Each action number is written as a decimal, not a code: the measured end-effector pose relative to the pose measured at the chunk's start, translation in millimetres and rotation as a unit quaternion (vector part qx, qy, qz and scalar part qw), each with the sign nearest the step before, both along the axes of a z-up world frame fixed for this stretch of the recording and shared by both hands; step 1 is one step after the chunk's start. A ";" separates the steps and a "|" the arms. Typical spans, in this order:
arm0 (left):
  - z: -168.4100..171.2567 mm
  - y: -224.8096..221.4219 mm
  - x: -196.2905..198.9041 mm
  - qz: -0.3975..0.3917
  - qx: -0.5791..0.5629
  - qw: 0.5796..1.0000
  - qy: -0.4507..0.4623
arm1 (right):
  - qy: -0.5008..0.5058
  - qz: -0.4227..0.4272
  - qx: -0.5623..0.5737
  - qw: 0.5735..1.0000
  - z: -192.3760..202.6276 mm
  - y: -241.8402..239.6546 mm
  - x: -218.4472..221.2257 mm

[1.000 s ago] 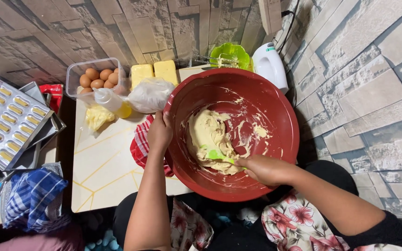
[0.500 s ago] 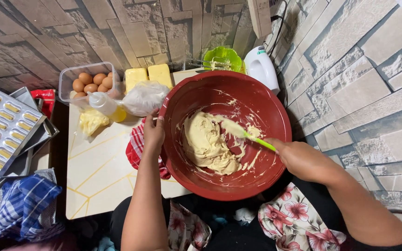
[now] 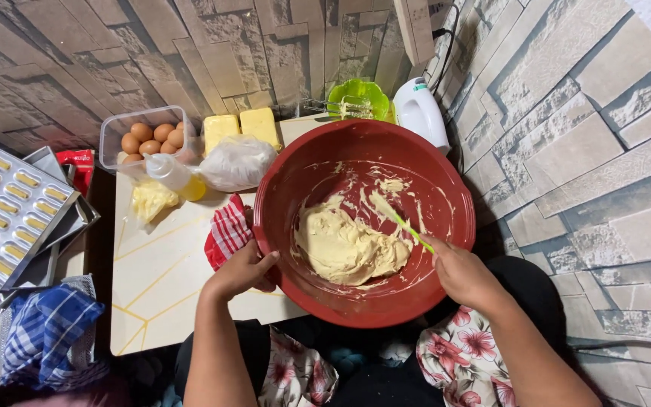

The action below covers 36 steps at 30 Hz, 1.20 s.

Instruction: Mixing and folding dough in a large red bowl using a green spatula in a bakery setting.

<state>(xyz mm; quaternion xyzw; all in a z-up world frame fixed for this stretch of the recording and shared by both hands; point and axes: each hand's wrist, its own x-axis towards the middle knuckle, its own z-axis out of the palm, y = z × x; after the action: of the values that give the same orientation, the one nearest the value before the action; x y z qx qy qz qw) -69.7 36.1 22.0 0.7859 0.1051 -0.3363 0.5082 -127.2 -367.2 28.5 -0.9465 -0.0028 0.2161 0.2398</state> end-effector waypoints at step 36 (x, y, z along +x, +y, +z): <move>8.3 -28.3 52.9 0.060 0.114 0.957 -0.261 | -0.003 -0.413 0.622 0.665 -87.2 68.8 10.1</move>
<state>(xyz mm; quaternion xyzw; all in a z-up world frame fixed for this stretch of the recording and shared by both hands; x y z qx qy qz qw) -16.8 7.9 30.3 0.8913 0.0533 -0.0746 0.4441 -117.1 -298.4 -58.7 -0.4820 0.2541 0.0403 0.8375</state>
